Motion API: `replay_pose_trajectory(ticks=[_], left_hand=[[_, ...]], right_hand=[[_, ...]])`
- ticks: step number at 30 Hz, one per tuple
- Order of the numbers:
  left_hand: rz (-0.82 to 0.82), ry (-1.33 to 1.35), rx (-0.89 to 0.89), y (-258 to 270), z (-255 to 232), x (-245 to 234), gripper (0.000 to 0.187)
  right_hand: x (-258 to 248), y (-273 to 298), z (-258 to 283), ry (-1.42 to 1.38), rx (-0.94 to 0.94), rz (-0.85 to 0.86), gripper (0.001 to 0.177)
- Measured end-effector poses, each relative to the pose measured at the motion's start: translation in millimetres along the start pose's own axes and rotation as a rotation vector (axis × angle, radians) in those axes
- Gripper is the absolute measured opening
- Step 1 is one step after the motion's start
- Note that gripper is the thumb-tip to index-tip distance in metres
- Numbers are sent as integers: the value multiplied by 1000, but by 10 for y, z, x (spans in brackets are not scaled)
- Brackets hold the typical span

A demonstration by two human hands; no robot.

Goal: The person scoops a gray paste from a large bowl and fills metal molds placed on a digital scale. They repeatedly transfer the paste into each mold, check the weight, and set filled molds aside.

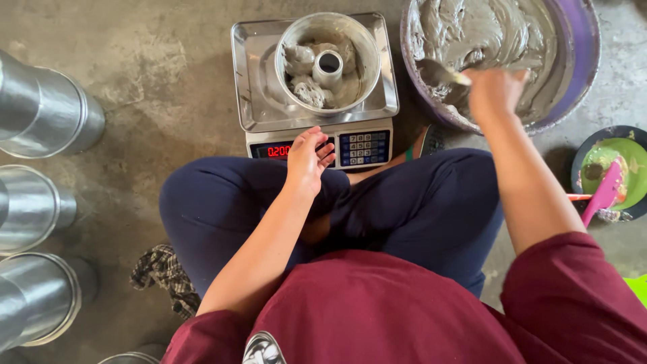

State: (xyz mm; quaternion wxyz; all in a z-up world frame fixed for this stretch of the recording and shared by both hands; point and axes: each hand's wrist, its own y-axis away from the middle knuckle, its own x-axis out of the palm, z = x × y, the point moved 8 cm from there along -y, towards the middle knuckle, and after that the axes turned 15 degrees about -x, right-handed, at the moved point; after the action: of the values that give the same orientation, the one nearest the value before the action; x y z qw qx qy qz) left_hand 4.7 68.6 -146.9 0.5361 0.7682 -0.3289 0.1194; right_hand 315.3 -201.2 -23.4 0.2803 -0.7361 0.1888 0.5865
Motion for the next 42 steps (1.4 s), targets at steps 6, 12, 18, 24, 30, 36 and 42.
replay_pose_trajectory(ticks=[6,12,18,24,30,36,42], left_hand=[[-19,14,0,72,-32,-94,30],[-13,65,52,24,-137,-117,30],[-34,118,100,-33,-297,-233,28],[18,71,176,-331,-550,-247,34],[8,47,305,-631,-820,13,46],[45,-31,356,-422,-944,90,54],[5,-74,332,-297,-965,121,55]], right_hand=[[172,194,-149,-793,391,-27,20],[-343,69,658,-1514,423,-364,32],[-982,-65,1895,-700,-150,-350,25],[-1574,-637,1983,-143,-473,-187,14],[-1341,-1175,2891,200,-920,-27,15],[-1335,-1633,2923,-176,-831,12,6],[-1334,-1859,3201,-219,-803,393,33]])
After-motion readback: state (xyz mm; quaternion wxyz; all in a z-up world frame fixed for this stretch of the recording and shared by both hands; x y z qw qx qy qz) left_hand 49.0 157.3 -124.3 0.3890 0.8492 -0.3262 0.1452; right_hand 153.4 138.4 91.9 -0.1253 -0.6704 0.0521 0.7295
